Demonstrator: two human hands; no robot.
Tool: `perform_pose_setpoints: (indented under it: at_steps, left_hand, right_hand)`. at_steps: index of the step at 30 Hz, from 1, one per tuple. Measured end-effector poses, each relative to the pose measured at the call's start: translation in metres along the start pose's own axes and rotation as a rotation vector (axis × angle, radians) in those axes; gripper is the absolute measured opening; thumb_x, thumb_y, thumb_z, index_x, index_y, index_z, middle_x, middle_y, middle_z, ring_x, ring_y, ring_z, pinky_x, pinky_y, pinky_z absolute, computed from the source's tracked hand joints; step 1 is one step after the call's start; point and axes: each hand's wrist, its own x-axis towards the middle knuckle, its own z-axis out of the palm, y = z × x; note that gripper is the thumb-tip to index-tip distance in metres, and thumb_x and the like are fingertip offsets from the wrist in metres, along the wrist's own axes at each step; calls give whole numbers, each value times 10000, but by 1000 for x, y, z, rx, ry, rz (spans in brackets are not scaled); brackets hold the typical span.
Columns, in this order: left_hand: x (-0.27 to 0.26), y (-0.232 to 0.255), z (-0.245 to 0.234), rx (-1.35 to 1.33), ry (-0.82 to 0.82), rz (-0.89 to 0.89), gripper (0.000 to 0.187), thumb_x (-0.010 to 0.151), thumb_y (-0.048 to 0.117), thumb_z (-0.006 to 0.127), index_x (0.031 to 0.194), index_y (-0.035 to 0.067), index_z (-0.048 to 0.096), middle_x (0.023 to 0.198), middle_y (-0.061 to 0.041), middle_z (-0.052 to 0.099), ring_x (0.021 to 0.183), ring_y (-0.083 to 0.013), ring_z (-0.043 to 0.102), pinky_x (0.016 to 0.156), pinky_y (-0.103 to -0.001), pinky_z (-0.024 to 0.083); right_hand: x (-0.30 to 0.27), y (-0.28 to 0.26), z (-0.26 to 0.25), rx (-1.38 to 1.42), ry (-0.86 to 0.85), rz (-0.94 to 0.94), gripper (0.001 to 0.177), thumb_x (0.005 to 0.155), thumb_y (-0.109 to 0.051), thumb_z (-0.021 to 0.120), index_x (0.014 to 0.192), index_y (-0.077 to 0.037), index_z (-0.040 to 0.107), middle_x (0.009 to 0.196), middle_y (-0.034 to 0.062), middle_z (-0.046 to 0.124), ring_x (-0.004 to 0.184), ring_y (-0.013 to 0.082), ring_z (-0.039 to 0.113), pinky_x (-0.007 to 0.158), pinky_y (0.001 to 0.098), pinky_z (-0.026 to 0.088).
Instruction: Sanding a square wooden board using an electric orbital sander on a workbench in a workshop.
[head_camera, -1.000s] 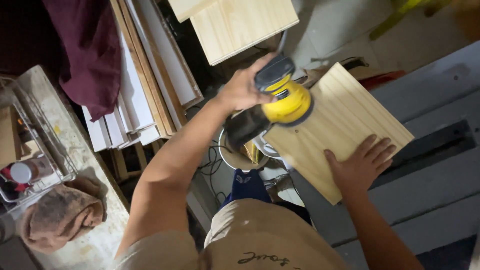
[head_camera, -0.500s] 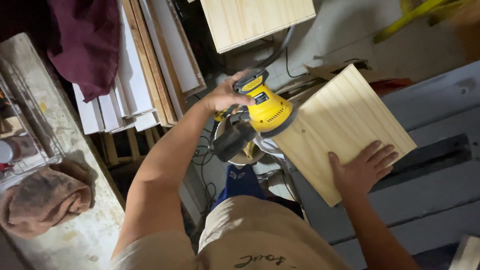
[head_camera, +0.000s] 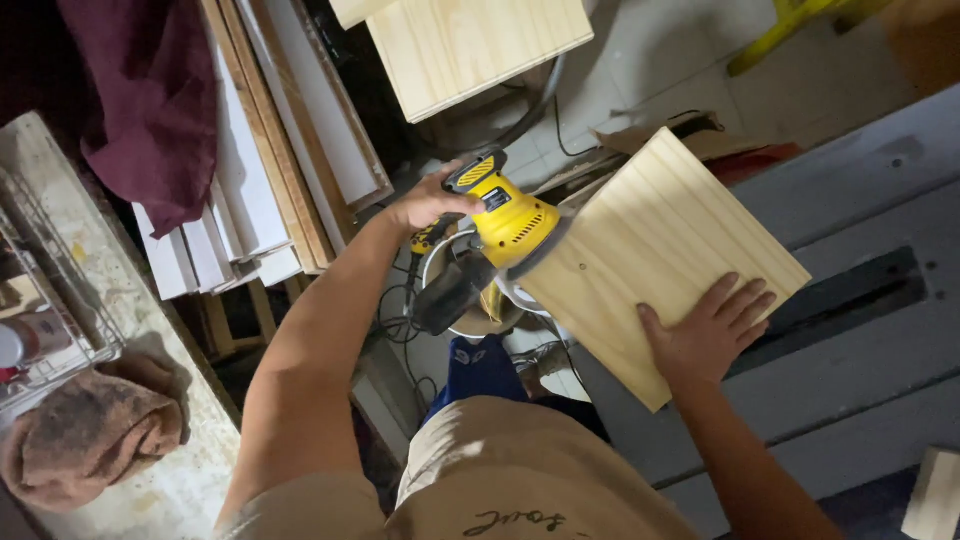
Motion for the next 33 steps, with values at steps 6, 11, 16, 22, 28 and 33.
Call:
perform_pose_setpoints:
  at_steps: [6, 11, 16, 22, 28, 33]
  left_hand:
    - [5, 8, 7, 35, 15, -15, 1024, 672, 268, 1033, 1548, 119, 524, 950, -215, 680, 583, -301, 691, 426, -376, 611]
    - [49, 21, 19, -7, 7, 33, 973, 695, 226, 1040, 1533, 176, 547, 923, -207, 667, 522, -315, 681, 395, -377, 588]
    - [99, 64, 54, -11, -36, 90, 935, 712, 226, 1045, 1511, 170, 562, 901, -225, 664, 546, -314, 679, 374, -377, 572]
    - [106, 117, 79, 191, -46, 246, 1025, 731, 261, 1071, 1570, 234, 481, 1205, -266, 732, 579, -310, 722, 402, -357, 626]
    - [-35, 162, 96, 560, 62, 385, 1052, 680, 346, 952, 1595, 180, 459, 1388, -327, 652, 1229, -554, 646, 1105, -615, 520]
    - [-102, 138, 98, 674, 58, 621, 1002, 655, 205, 934, 1554, 89, 507, 1376, -275, 676, 1172, -531, 672, 1033, -634, 557]
  right_hand:
    - [0, -6, -8, 23, 1, 4, 1316, 846, -890, 482, 1685, 44, 88, 1688, 410, 19, 1556, 616, -8, 1211, 789, 35]
    - [-1, -5, -7, 40, 7, -21, 1304, 835, -853, 521, 1681, 56, 121, 1685, 425, 44, 1552, 631, 14, 1191, 806, 66]
    - [1, 0, -2, -9, -23, 2, 1340, 791, -876, 512, 1685, 24, 82, 1691, 407, 36, 1558, 627, 21, 1198, 801, 91]
    - [0, 1, -1, 5, -9, -2, 1332, 806, -899, 479, 1687, 18, 81, 1705, 383, 24, 1568, 604, 0, 1216, 773, 54]
    - [-2, 0, 1, 9, 55, -2, 1314, 813, -863, 523, 1693, 27, 124, 1707, 380, 41, 1559, 608, 16, 1203, 785, 81]
    - [-2, 7, 11, -2, 105, -34, 1317, 802, -873, 517, 1700, 10, 131, 1717, 358, 23, 1550, 617, 42, 1206, 801, 103]
